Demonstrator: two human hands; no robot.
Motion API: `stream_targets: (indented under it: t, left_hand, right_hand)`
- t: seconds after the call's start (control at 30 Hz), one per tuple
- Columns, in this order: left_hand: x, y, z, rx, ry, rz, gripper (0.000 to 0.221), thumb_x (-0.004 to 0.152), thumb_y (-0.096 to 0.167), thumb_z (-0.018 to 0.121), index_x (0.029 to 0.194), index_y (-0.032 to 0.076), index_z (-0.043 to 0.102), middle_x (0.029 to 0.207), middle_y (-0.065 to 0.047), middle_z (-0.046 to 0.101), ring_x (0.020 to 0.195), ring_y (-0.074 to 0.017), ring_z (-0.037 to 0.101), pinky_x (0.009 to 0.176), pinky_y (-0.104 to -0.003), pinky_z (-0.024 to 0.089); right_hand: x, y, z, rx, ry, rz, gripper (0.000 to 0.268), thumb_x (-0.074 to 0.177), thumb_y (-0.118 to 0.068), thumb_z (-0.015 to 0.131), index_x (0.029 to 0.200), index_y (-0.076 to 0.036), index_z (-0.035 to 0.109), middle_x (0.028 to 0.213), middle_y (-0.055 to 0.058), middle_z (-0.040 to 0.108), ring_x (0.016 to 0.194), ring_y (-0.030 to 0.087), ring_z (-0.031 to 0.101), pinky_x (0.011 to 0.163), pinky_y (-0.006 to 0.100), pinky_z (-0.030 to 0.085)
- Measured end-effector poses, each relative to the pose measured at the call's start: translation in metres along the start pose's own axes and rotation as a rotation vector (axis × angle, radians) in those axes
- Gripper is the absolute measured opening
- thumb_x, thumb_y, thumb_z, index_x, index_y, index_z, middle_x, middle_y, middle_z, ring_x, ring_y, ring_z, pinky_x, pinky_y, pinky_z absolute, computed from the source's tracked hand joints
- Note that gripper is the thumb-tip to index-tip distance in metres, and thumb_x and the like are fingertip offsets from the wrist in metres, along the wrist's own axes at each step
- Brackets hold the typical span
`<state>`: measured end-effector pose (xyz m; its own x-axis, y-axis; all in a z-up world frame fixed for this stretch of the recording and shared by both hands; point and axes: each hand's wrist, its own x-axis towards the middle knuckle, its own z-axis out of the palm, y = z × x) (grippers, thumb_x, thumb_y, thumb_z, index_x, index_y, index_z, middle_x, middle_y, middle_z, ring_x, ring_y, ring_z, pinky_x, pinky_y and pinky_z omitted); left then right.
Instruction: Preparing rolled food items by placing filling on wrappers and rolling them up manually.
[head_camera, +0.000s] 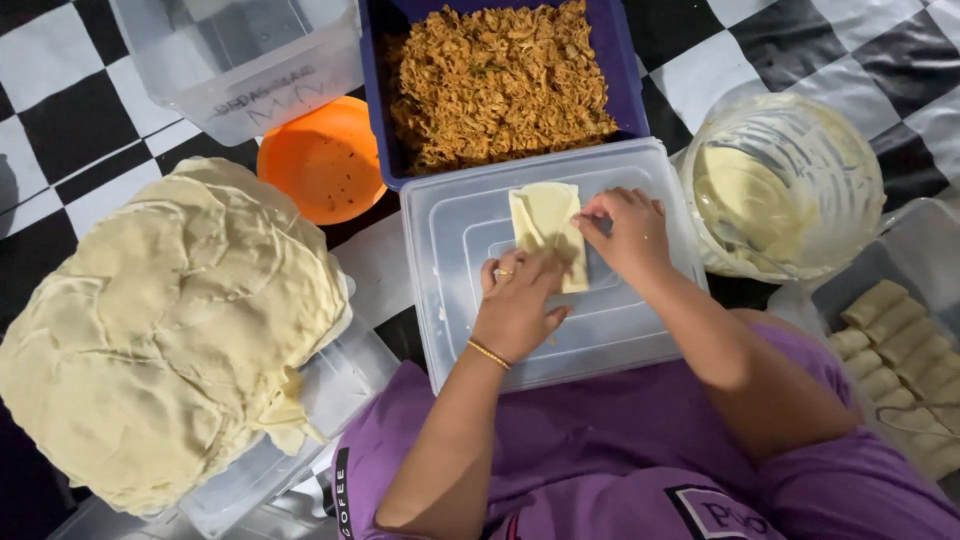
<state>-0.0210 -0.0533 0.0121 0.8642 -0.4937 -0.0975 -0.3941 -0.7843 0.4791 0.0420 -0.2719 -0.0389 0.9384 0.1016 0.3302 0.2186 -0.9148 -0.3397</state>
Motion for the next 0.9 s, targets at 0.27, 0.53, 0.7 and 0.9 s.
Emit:
stream_targets:
  t: [0.27,0.53,0.7,0.9]
  left_hand:
    - [0.003,-0.022,0.019,0.068,0.143,-0.068,0.038,0.084,0.036,0.075,0.119,0.024,0.069,0.126,0.002,0.055,0.128,-0.0259,0.039,0.112,-0.052,0.022]
    - [0.025,-0.037,0.026,0.092,0.401,-0.047,0.029,0.089,0.05,0.069,0.103,0.024,0.071,0.101,0.0,0.069,0.11,-0.0243,0.057,0.103,-0.052,0.032]
    - [0.031,-0.042,0.019,0.09,0.534,-0.04,0.024,0.087,0.041,0.074,0.107,0.026,0.07,0.101,0.001,0.06,0.107,-0.0246,0.055,0.099,-0.045,0.035]
    - [0.028,-0.049,0.011,0.153,0.403,0.047,0.026,0.082,0.037,0.077,0.108,0.032,0.075,0.102,0.006,0.068,0.107,-0.0208,0.057,0.101,-0.047,0.036]
  right_hand:
    - [-0.022,-0.035,-0.052,0.081,-0.332,-0.413,0.035,0.081,-0.047,0.081,0.096,-0.016,0.075,0.103,0.004,0.069,0.102,0.027,0.064,0.086,0.042,0.047]
    - [-0.018,-0.022,-0.036,0.117,-0.124,-0.417,0.018,0.086,-0.022,0.076,0.101,-0.014,0.07,0.087,0.003,0.071,0.095,0.026,0.068,0.079,0.04,0.053]
    - [-0.01,-0.011,-0.021,0.085,0.024,-0.475,0.013,0.095,-0.021,0.069,0.083,-0.016,0.07,0.107,0.001,0.062,0.098,0.027,0.059,0.077,0.04,0.048]
    - [-0.002,-0.007,-0.036,0.011,-0.067,-0.487,0.021,0.088,-0.033,0.078,0.099,-0.015,0.075,0.092,0.003,0.072,0.105,0.026,0.065,0.082,0.041,0.051]
